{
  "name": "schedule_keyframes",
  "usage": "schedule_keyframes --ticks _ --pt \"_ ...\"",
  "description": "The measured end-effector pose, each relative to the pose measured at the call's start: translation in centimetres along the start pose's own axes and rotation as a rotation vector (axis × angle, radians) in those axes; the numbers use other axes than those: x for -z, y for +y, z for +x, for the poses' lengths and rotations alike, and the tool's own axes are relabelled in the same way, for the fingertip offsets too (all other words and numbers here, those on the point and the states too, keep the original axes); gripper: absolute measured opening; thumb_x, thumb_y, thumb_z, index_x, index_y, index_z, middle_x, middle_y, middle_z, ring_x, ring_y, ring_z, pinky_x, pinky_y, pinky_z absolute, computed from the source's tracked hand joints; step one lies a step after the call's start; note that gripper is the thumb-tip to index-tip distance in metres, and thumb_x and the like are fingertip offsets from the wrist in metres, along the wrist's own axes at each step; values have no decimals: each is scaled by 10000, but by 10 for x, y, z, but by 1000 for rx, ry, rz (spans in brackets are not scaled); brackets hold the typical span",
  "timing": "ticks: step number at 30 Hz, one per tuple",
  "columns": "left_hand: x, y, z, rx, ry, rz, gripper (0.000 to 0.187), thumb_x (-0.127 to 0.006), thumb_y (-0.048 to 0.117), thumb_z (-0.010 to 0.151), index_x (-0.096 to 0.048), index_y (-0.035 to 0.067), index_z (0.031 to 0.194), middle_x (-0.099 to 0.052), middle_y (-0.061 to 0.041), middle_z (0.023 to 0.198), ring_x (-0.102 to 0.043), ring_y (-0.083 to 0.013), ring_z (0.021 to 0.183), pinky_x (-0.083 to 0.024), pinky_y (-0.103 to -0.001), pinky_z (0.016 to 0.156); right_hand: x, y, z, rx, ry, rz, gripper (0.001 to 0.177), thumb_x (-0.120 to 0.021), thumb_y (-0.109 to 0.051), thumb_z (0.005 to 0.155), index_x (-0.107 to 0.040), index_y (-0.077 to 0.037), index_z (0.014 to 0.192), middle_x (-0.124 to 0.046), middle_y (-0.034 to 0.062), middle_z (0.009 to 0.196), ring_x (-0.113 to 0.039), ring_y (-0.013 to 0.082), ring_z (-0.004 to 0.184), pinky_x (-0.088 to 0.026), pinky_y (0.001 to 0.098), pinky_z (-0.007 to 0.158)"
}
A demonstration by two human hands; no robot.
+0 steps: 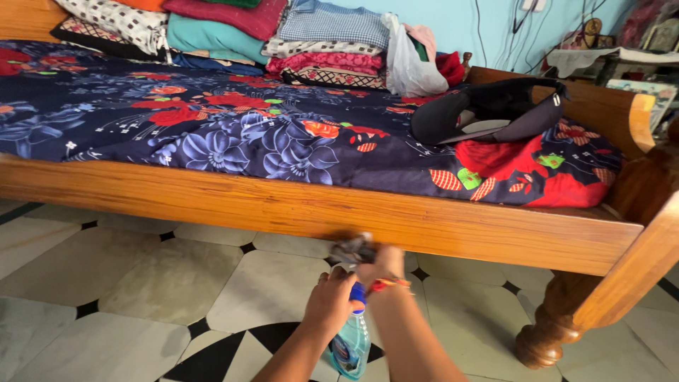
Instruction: The person cleans a wooden bed frame by spraying it with liquid from a bottle and wiping the headboard, legs, and sides with a cloth.
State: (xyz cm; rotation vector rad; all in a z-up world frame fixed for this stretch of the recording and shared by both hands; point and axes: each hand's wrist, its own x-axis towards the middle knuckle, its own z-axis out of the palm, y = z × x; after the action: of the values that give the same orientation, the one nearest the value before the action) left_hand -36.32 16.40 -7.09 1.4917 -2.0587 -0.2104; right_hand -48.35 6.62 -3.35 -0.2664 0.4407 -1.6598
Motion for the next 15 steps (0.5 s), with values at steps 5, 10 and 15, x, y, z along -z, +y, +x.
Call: schedule_keyframes --ticks 5,10,15 --pt "7 -22 7 -20 65 -66 166 -728 246 884 -701 121 990 -701 -117 1022 -668 -378 986 -540 -495 795 80 -148 8 544 -50 -95 162 -627 -283 980 -667 -153 1068 -681 22 969 -629 204 835 -521 395 732" --pt "24 -54 24 212 122 34 152 -628 277 936 -727 186 1007 -751 -106 1036 -704 -357 999 -550 -478 824 135 -242 4 599 72 349 80 -486 -212 829 -536 -151 843 -536 31 823 -521 227 702 -484 491 670" --pt "52 -47 19 299 -23 227 311 -678 454 900 -681 189 1065 -742 -78 1060 -696 -326 1054 -553 -469 861 116 -164 -2 289 27 213 321 -395 -291 943 -574 -86 1113 -620 135 1128 -584 293 915 -507 480 783"
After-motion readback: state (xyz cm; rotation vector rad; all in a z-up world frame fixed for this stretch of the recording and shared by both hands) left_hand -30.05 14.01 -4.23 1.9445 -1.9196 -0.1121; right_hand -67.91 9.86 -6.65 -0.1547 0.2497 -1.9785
